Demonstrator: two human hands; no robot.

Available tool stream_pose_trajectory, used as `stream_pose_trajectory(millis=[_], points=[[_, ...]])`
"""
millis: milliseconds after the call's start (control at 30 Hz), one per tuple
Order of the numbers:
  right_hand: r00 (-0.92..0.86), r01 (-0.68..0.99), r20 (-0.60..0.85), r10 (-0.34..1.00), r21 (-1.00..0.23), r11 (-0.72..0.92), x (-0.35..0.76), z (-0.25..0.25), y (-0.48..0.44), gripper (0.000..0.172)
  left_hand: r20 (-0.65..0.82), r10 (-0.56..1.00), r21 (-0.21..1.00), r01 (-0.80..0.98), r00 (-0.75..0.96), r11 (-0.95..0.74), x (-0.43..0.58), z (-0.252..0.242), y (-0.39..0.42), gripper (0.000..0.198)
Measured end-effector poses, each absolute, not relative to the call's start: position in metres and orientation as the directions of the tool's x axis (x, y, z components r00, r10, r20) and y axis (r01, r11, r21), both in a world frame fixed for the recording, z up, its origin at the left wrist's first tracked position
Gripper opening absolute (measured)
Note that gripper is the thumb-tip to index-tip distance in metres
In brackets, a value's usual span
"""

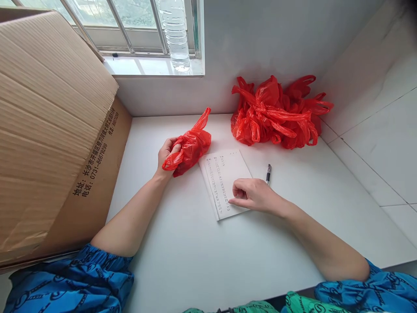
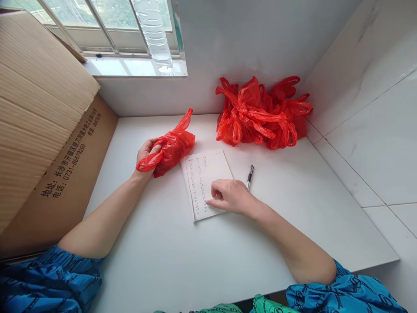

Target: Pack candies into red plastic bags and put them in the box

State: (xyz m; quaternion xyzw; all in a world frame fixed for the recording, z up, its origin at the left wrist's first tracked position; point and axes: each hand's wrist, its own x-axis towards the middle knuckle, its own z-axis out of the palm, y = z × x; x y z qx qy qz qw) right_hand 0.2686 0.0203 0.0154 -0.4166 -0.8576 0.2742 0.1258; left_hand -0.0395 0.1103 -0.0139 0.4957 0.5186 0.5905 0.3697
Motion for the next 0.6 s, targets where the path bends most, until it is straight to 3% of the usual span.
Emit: stream_pose_trajectory(millis=[600], points=[[-0.649, 0.655, -0.056, 0.758, -0.548, 0.520, 0.2697, 0.0212, 0.0201, 0.031, 0.223, 0.949, 0.973, 0.112, -0.225, -0.202, -0.0406, -0.0128, 0.1081, 0.032]])
